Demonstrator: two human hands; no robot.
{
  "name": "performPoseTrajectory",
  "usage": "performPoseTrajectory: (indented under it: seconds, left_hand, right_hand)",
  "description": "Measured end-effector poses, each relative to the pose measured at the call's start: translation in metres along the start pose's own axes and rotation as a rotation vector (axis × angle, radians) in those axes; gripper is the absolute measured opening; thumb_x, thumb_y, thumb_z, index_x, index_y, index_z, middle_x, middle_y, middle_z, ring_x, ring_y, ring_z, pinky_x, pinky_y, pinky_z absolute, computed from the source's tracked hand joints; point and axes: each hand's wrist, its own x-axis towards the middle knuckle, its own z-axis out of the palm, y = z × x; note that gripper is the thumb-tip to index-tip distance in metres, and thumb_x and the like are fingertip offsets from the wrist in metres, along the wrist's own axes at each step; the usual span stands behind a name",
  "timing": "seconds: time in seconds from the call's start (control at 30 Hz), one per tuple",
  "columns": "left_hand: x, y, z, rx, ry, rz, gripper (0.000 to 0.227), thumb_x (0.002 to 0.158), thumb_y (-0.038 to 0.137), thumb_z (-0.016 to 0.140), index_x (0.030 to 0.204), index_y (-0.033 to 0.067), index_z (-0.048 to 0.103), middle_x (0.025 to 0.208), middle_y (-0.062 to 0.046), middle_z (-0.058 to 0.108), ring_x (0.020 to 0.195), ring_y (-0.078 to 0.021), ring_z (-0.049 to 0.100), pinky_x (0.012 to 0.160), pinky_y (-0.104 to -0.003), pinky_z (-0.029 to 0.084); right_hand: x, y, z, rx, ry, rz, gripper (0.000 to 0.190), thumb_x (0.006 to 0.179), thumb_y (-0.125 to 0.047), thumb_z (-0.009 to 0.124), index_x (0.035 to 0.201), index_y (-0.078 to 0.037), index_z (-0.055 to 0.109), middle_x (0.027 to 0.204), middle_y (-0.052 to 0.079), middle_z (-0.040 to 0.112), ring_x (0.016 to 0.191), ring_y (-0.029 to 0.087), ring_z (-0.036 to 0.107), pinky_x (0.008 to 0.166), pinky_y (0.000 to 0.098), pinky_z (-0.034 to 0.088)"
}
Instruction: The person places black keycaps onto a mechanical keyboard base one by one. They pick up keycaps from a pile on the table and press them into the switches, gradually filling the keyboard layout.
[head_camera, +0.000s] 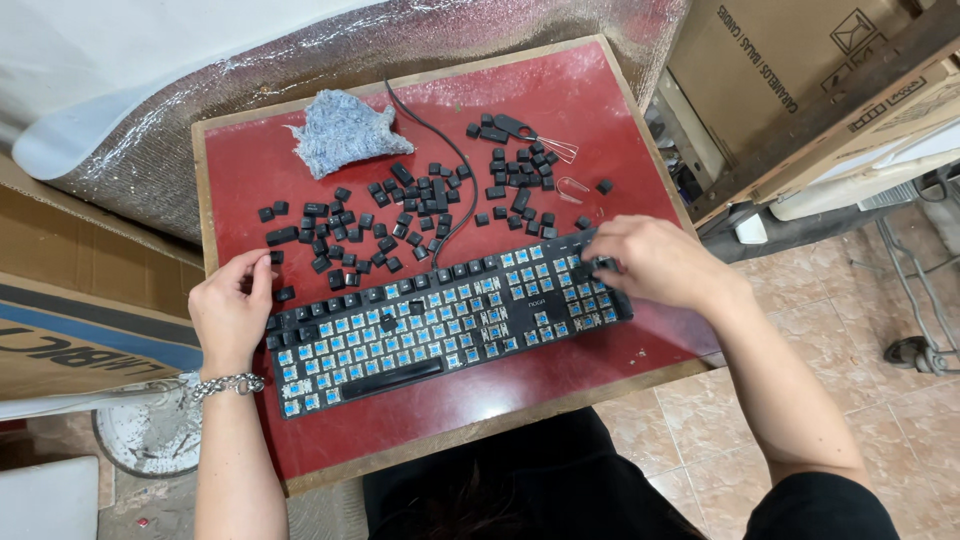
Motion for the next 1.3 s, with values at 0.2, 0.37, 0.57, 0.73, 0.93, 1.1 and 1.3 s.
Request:
performPoseTrajectory:
  seconds: [0.2,0.37,0.57,0.73,0.93,1.1,1.3]
  left_hand:
    - [-0.002,-0.008,0.004,-0.001,-0.001,0.011,0.011,0.107,0.007,0.074,0.114,0.0109,0.081,0.082,-0.003,0.075,0.080,-0.0237,0.072,0.073,-0.036,0.057]
    - [-0.002,-0.006,0.003,0.007,0.012,0.007,0.011,0.106,0.007,0.074,0.113,0.0109,0.081,0.081,-0.002,0.075,0.079,-0.0237,0.072,0.073,-0.036,0.057]
    - [-0.003,-0.009,0.005,0.023,0.008,0.019,0.010,0.107,0.008,0.075,0.114,0.0115,0.082,0.082,-0.001,0.075,0.080,-0.0236,0.072,0.073,-0.035,0.057]
    - [-0.003,-0.011,0.006,0.018,0.016,0.025,0.011,0.106,0.006,0.075,0.113,0.0111,0.082,0.081,-0.001,0.075,0.080,-0.0229,0.073,0.074,-0.035,0.057]
    - [-0.003,-0.011,0.006,-0.012,0.008,0.025,0.011,0.107,0.003,0.074,0.113,0.0092,0.081,0.081,-0.003,0.074,0.079,-0.0228,0.073,0.075,-0.034,0.057]
    - [-0.003,-0.012,0.007,-0.025,0.006,0.025,0.012,0.107,0.003,0.074,0.114,0.0083,0.081,0.081,-0.005,0.074,0.080,-0.0232,0.073,0.075,-0.035,0.058]
    - [-0.002,-0.001,0.001,0.018,-0.017,0.057,0.012,0.109,0.005,0.068,0.113,0.0015,0.079,0.089,-0.006,0.077,0.084,-0.0163,0.073,0.083,-0.032,0.057]
  right_hand:
    - [-0.017,0.013,0.047,-0.032,0.107,-0.077,0.014,0.082,-0.021,0.080,0.094,-0.015,0.077,0.093,-0.003,0.072,0.091,0.017,0.069,0.084,0.0312,0.057]
    - [-0.023,0.012,0.058,0.002,0.180,-0.059,0.012,0.083,-0.021,0.079,0.093,-0.015,0.077,0.095,-0.003,0.071,0.092,0.016,0.068,0.079,0.0308,0.059]
    - [-0.027,0.013,0.065,0.038,0.216,-0.035,0.010,0.085,-0.022,0.079,0.093,-0.016,0.079,0.094,-0.004,0.071,0.091,0.015,0.068,0.076,0.0290,0.059]
    - [-0.026,0.011,0.067,0.047,0.242,-0.044,0.009,0.085,-0.020,0.080,0.093,-0.017,0.080,0.094,-0.004,0.071,0.091,0.015,0.068,0.075,0.0286,0.059]
    - [-0.025,0.010,0.066,0.059,0.247,-0.022,0.009,0.084,-0.022,0.081,0.093,-0.019,0.079,0.093,-0.007,0.070,0.091,0.013,0.068,0.076,0.0269,0.059]
    - [-0.021,0.012,0.065,0.162,0.204,-0.003,0.005,0.087,-0.018,0.079,0.091,-0.017,0.082,0.090,-0.002,0.073,0.088,0.017,0.070,0.076,0.0286,0.059]
    - [-0.023,0.005,0.069,0.199,0.264,-0.072,0.014,0.093,-0.012,0.072,0.102,-0.007,0.081,0.087,0.004,0.068,0.080,0.027,0.065,0.064,0.0418,0.054]
